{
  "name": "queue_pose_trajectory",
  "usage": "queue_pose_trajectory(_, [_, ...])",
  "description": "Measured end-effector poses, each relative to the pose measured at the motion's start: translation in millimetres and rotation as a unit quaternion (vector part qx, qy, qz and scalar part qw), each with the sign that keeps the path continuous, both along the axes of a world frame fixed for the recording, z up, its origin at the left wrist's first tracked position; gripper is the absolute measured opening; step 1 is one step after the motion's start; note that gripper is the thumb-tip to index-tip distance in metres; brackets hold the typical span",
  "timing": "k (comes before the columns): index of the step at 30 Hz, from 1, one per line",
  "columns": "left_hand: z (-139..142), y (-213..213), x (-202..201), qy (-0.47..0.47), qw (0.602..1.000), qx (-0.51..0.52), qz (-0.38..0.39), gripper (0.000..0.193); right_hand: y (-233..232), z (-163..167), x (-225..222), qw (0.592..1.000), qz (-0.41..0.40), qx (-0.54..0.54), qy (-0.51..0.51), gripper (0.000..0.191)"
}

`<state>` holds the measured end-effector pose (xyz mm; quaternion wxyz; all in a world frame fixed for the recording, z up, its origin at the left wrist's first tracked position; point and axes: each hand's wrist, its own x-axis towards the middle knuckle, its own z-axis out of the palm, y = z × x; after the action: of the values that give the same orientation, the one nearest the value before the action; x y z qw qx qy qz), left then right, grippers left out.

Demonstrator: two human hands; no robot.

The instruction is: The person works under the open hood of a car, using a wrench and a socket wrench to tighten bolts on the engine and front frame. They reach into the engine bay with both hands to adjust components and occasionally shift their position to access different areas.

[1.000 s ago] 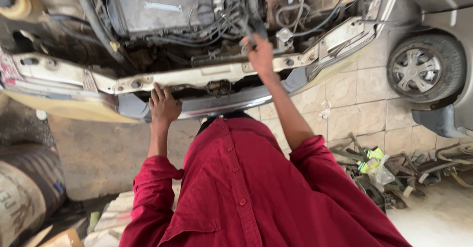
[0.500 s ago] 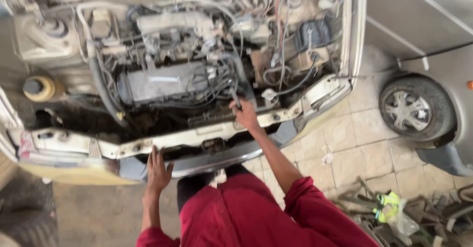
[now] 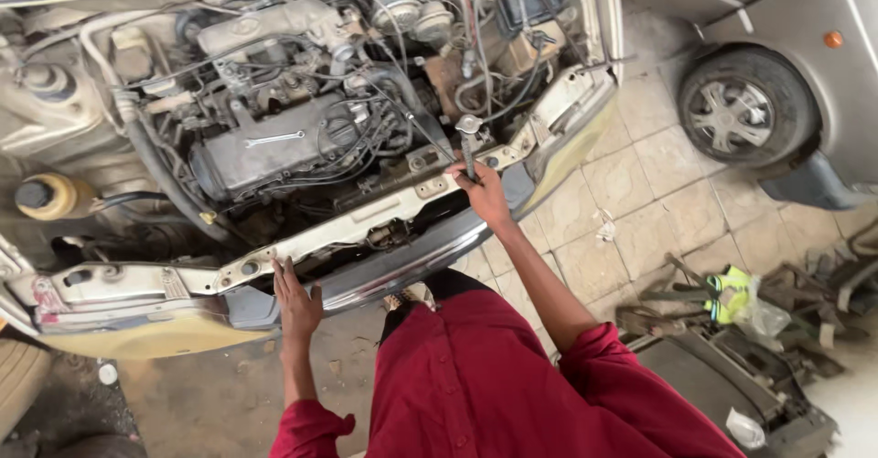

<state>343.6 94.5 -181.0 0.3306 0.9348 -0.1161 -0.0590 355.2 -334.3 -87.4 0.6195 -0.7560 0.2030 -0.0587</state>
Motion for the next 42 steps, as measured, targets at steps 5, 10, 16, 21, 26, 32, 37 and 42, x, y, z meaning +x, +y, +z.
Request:
queue_pose_trajectory(5, [1, -21, -23, 0.005, 0.979, 0.202, 0.010, 0.070, -17, 5, -36, 0.995, -0.030, 0.086, -0.036, 0.023])
queue_pose_trajectory(10, [7, -33, -16, 0.034, 0.982, 0.179, 0.045, 0.050, -41, 6, -39, 0.985, -0.039, 0.137, -0.095, 0.020])
queue_pose_trajectory(16, [13, -67, -6, -0.005, 0.985, 0.132, 0.111, 0.051, -92, 21, 8, 0.830, -0.186, 0.460, -0.254, 0.025])
queue_pose_trajectory(21, [13, -154, 3, -0.032, 0.976, 0.105, 0.188, 0.074, -169, 37, 59, 0.775, -0.275, 0.433, -0.368, 0.023])
queue_pose_trajectory(26, [27, -255, 28, -0.003, 0.984, -0.004, 0.179, 0.076, -227, 47, 88, 0.877, -0.110, 0.449, -0.131, 0.010])
queue_pose_trajectory(32, [55, -343, 78, 0.270, 0.608, -0.637, 0.389, 0.043, -212, 38, 66, 0.829, 0.180, 0.517, 0.115, 0.016])
queue_pose_trajectory(37, [47, -338, 105, 0.245, 0.485, -0.781, 0.307, 0.027, -189, 14, 43, 0.756, 0.200, 0.593, 0.192, 0.038])
queue_pose_trajectory(42, [38, -351, 139, 0.337, 0.622, -0.683, 0.181, 0.036, -202, -9, 14, 0.701, 0.211, 0.652, 0.198, 0.053])
